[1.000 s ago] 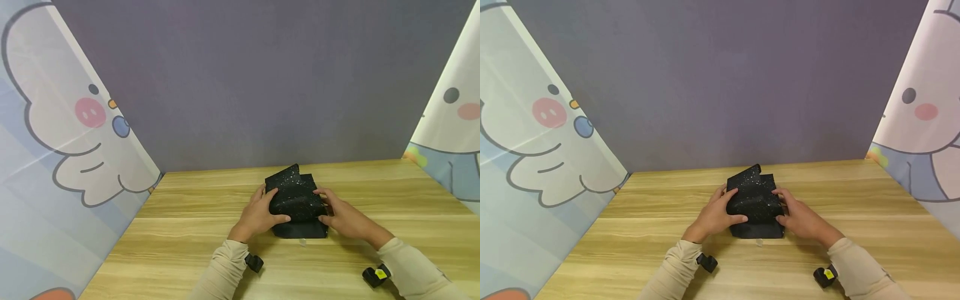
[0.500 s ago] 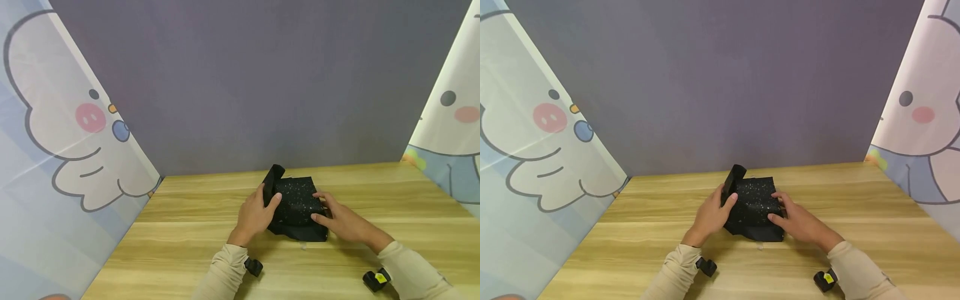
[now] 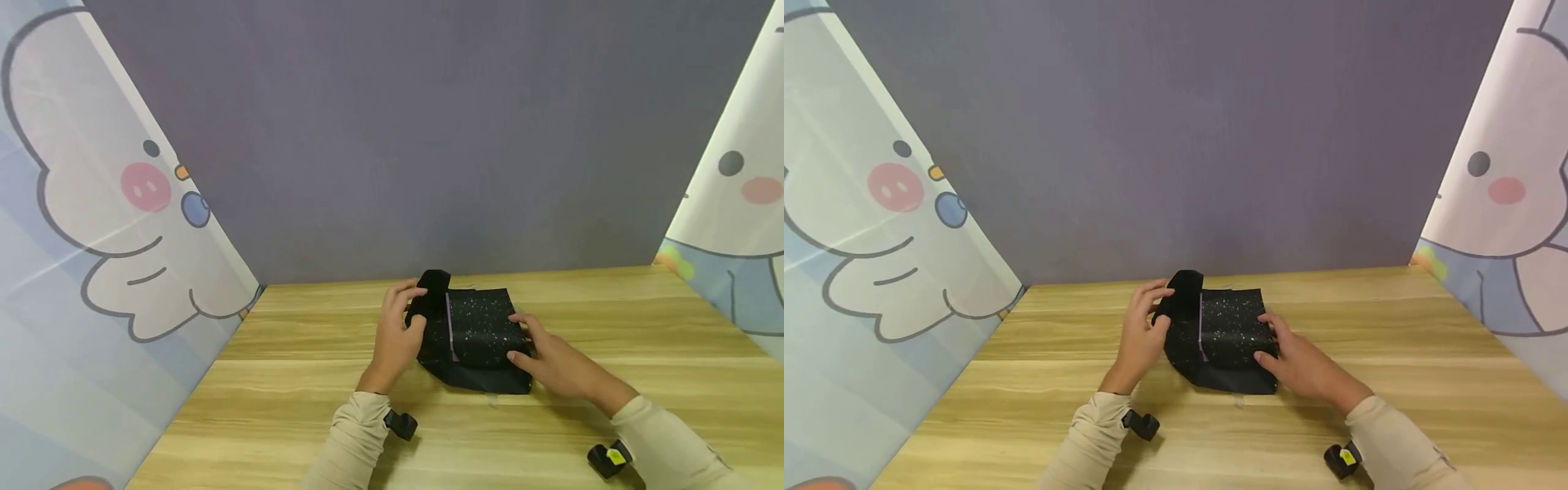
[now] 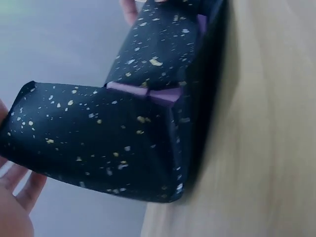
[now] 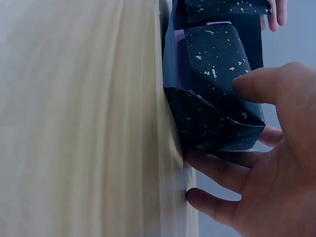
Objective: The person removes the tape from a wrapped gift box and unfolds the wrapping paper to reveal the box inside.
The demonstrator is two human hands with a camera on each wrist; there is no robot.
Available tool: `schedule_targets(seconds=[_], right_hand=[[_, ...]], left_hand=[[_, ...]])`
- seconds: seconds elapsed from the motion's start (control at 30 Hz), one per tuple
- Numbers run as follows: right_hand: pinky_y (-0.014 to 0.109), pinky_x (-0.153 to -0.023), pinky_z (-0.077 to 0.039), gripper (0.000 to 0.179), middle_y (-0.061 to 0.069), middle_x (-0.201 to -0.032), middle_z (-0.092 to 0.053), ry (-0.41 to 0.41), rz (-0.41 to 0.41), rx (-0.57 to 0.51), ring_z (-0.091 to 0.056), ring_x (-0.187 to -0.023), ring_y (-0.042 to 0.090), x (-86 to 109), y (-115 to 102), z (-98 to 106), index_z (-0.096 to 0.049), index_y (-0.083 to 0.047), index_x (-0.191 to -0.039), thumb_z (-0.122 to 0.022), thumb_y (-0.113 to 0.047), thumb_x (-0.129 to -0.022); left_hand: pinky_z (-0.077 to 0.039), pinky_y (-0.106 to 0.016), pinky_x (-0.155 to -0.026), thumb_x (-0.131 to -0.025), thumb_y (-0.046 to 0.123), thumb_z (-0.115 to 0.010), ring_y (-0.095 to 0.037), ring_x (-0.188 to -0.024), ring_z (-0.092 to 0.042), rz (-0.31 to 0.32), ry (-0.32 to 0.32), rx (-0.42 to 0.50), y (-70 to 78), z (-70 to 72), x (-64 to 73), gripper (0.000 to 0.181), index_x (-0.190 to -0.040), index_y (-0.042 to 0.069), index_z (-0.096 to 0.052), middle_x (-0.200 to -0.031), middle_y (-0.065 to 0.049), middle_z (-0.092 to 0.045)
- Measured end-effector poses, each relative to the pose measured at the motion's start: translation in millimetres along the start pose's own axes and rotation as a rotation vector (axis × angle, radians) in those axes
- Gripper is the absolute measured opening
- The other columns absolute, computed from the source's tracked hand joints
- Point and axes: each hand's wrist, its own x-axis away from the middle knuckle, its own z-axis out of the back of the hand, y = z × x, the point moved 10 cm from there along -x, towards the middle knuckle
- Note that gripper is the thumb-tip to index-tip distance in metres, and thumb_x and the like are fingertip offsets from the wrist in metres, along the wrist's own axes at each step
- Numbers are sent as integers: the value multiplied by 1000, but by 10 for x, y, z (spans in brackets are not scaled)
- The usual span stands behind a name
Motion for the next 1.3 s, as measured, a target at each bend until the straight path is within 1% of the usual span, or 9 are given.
schedule_targets(seconds=[0.13,0.23,0.33,0.5,0.7,0.8,0.93,1.1,1.3], right_hand=[[64,-94,-46,67,39,-138,-47,-8,7,3,-50,-125,53,-29,-21,15,-24,-9,-153,-59,-37,-103],[64,-94,-46,67,39,-137,-47,-9,0,5,-50,-125,53,-29,-15,21,-24,-9,-153,-59,-35,-103],[65,-94,-45,66,39,-138,-46,-8,-5,3,-50,-124,53,-21,-6,21,-25,-8,-153,-60,-33,-103],[66,-95,-44,67,40,-137,-47,-20,-3,1,-49,-125,54,-14,0,-4,-24,-9,-153,-60,-34,-103],[66,-95,-44,67,39,-134,-50,-23,0,19,-48,-126,53,-8,5,-15,-23,-7,-153,-59,-34,-103],[66,-95,-43,68,40,-135,-49,-25,-8,22,-47,-127,54,0,12,-1,-23,-7,-154,-59,-35,-103],[67,-95,-43,69,39,-139,-46,-42,-25,5,-46,-128,54,-10,33,-3,-22,-8,-155,-57,-39,-103],[66,-93,-44,68,37,-136,-49,-50,-13,12,-47,-127,53,-18,35,-21,-23,-9,-154,-57,-40,-103],[66,-93,-45,67,38,-137,-49,-30,-17,25,-49,-125,53,0,38,1,-23,-9,-153,-58,-37,-103]], left_hand=[[-44,-46,-99,-87,-9,-50,-22,-127,-50,-59,-54,-59,37,101,-66,38,-112,8,-72,-131,-3,-60],[-48,-40,-84,-89,-9,-49,-16,-105,-58,-15,-151,-93,-42,153,-96,39,-112,11,-73,-122,4,-64],[-47,-38,-76,-94,-3,-49,-13,-96,-59,118,-258,-100,-211,222,-87,38,-118,16,-71,-118,7,-65],[-49,-46,-95,-105,19,-51,-18,-116,-59,360,-371,-96,-541,415,22,28,-129,19,-66,-124,2,-64],[-48,-50,-97,-104,42,-53,-26,-119,-58,524,-471,-146,-820,489,170,43,-136,13,-61,-130,-4,-61],[-50,-49,-93,-101,41,-60,-27,-116,-59,542,-523,-220,-879,385,206,43,-134,13,-62,-127,-6,-63],[-49,-49,-96,-98,37,-67,-32,-120,-58,507,-613,-316,-852,172,255,49,-136,8,-60,-131,-11,-62],[-39,-57,-107,-89,46,-75,-39,-141,-36,494,-728,-409,-804,-61,396,72,-148,12,-50,-153,-18,-40],[-30,-64,-110,-77,51,-85,-41,-150,-11,460,-757,-473,-782,-183,433,101,-158,21,-34,-165,-14,-16]])
